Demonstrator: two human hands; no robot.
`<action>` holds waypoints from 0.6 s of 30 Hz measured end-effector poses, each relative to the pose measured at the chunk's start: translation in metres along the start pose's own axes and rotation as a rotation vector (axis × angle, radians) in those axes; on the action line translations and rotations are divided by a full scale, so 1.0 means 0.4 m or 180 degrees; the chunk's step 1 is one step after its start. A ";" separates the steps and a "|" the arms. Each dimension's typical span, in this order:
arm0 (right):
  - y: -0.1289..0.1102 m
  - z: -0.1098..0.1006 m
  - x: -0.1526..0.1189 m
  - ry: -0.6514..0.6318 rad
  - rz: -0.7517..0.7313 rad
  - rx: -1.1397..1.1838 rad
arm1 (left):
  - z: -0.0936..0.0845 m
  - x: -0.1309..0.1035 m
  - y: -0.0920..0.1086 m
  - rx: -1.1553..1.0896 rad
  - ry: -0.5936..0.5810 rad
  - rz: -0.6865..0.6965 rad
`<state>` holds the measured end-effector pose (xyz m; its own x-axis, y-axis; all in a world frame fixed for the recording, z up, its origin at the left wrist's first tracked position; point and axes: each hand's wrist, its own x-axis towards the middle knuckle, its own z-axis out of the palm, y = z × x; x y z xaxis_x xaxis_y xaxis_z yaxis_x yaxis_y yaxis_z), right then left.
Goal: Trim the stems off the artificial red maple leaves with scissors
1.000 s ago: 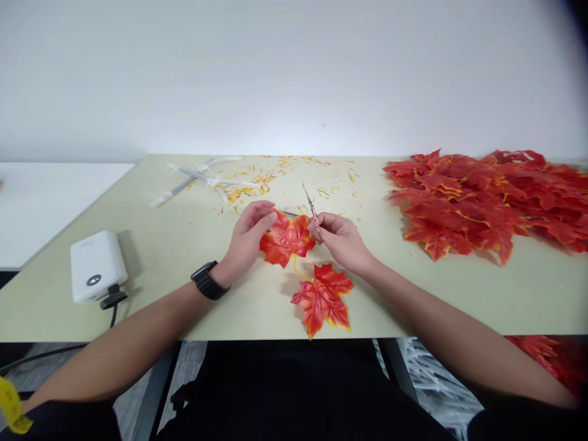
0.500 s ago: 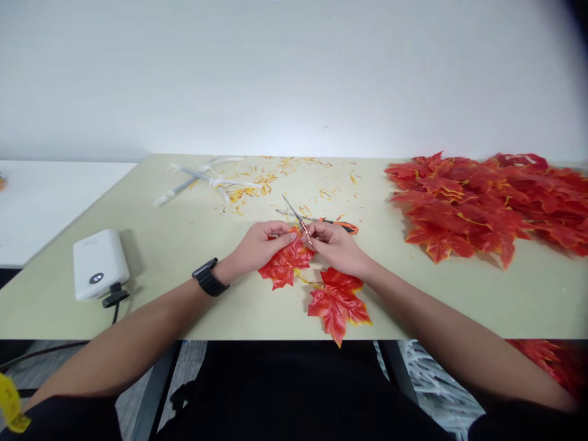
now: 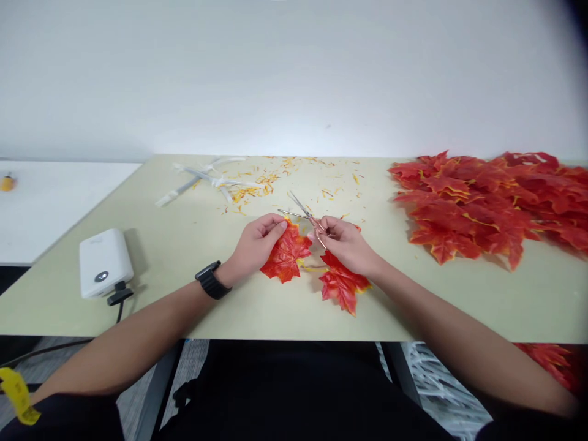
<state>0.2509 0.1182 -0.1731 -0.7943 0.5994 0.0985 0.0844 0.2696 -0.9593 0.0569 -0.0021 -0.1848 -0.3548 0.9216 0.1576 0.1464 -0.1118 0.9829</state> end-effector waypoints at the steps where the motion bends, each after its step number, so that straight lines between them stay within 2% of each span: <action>1: 0.002 0.002 -0.001 -0.0012 -0.0015 -0.0149 | 0.000 0.000 0.002 0.0033 0.0034 0.0009; 9: 0.007 0.015 -0.007 -0.0017 -0.0238 -0.0885 | 0.002 -0.008 0.019 0.0106 0.0289 0.0173; 18: 0.001 0.023 -0.010 -0.0033 -0.0312 -0.1115 | 0.000 -0.011 0.011 0.0349 0.0518 0.0374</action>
<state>0.2487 0.1088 -0.1765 -0.8148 0.5507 0.1813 0.2070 0.5684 -0.7963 0.0592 -0.0067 -0.1811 -0.4724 0.8315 0.2923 0.2917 -0.1655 0.9421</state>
